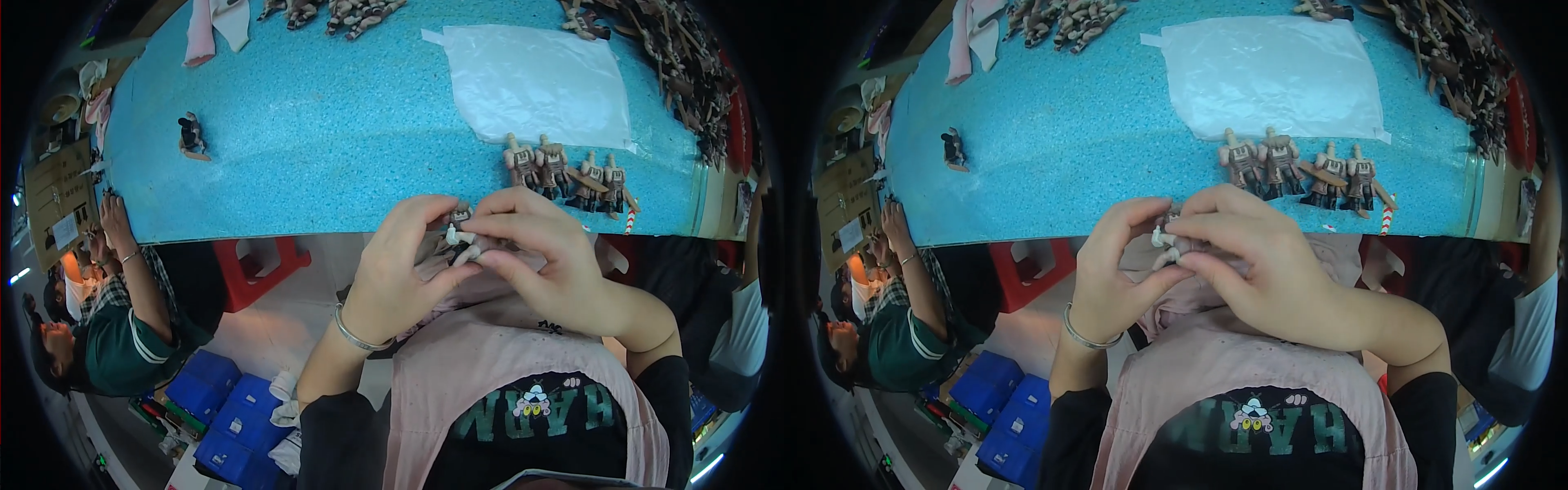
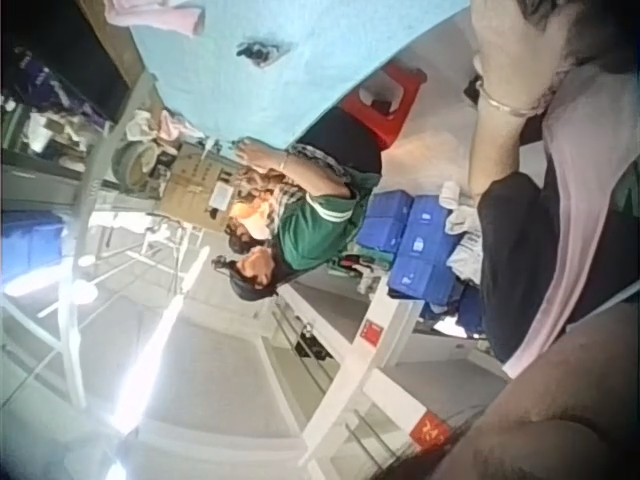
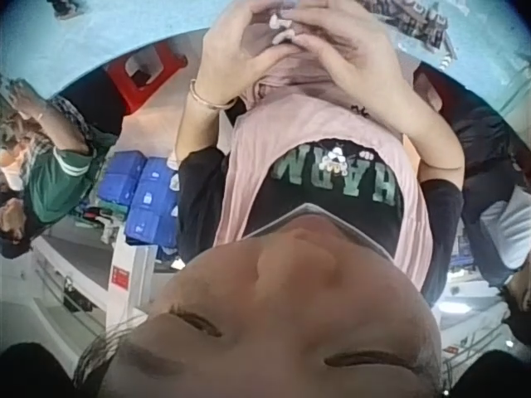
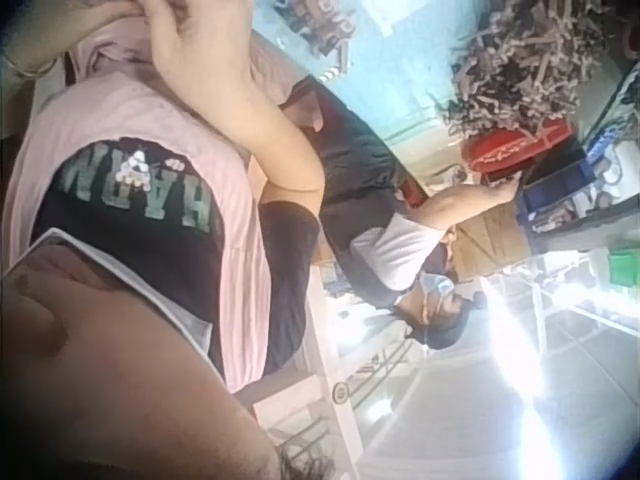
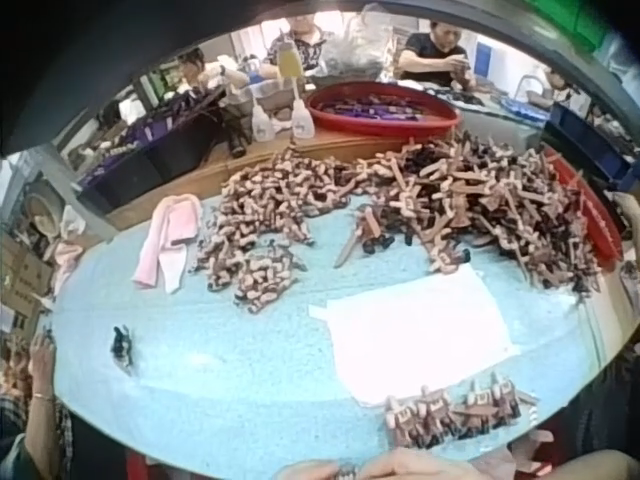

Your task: The person applies adhesive from a bottle onto toy figure components, attaches the pieces together by hand to assemble the figurines, and lines them up on the table.

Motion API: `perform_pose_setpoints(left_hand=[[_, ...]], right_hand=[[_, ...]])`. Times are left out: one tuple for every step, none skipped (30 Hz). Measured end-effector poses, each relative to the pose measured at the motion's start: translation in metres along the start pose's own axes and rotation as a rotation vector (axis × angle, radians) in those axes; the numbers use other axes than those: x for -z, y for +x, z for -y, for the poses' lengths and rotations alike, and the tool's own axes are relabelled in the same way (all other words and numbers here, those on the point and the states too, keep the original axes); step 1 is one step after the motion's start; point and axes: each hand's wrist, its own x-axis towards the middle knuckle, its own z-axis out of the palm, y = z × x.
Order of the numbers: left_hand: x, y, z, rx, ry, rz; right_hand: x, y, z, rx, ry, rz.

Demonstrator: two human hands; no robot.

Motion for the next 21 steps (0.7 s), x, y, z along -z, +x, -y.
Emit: perform_pose_setpoints(left_hand=[[0.000,0.000,0.000,0.005,0.000,-0.001],[0.000,0.000,0.000,0.003,0.003,-0.007],[0.000,-0.001,0.000,0.001,0.006,-0.013],[0.000,-0.001,0.000,0.002,0.004,-0.013],[0.000,-0.002,-0.001,-0.009,0.023,-0.018],[0.000,-0.002,-0.001,-0.021,0.041,-0.022],[-0.001,-0.002,-0.001,-0.021,0.038,-0.020],[-0.001,-0.001,-0.002,-0.039,0.043,-0.022],[-0.002,-0.001,-0.002,-0.058,0.048,-0.024],[-0.002,-0.001,-0.003,-0.056,0.048,-0.023],[-0.001,-0.001,-0.003,-0.063,0.046,-0.023],[-0.001,-0.001,-0.003,-0.069,0.045,-0.023],[0.000,0.000,-0.004,-0.067,0.044,-0.020],[0.003,0.001,-0.006,-0.073,0.031,0.005],[0.005,0.002,-0.006,-0.079,0.017,0.030],[0.007,0.001,-0.002,-0.080,0.016,0.033],[0.009,0.001,0.007,-0.080,-0.047,0.047],[0.010,0.001,0.012,-0.080,-0.111,0.062],[0.009,0.001,0.012,-0.078,-0.111,0.064],[0.008,0.002,0.012,-0.063,-0.087,0.045],[0.007,0.002,0.012,-0.049,-0.063,0.027]], right_hand=[[-0.004,-0.001,0.002,0.008,-0.075,-0.017],[-0.006,-0.001,-0.003,0.066,-0.144,-0.025],[-0.007,-0.001,-0.005,0.064,-0.143,-0.023],[-0.008,-0.001,-0.005,0.074,-0.155,-0.020],[-0.008,-0.001,-0.005,0.085,-0.167,-0.017],[-0.009,0.000,-0.005,0.083,-0.167,-0.016],[-0.009,0.000,-0.005,0.073,-0.169,-0.018],[-0.009,0.000,-0.005,0.063,-0.169,-0.021],[-0.010,0.000,-0.006,0.060,-0.170,-0.021],[-0.011,0.000,-0.006,0.046,-0.162,-0.039],[-0.012,-0.001,-0.006,0.032,-0.154,-0.056],[-0.012,-0.002,-0.004,0.031,-0.152,-0.056],[-0.013,-0.003,-0.004,-0.015,-0.121,-0.070],[-0.013,-0.003,-0.003,-0.062,-0.091,-0.083],[-0.013,-0.003,-0.004,-0.064,-0.089,-0.084],[-0.011,-0.004,-0.004,-0.097,-0.060,-0.085],[-0.011,-0.005,-0.004,-0.130,-0.031,-0.085],[-0.011,-0.006,-0.004,-0.132,-0.031,-0.090],[-0.012,-0.006,-0.004,-0.132,-0.028,-0.100],[-0.013,-0.006,-0.004,-0.132,-0.024,-0.111],[-0.013,-0.005,-0.004,-0.134,-0.022,-0.112]])
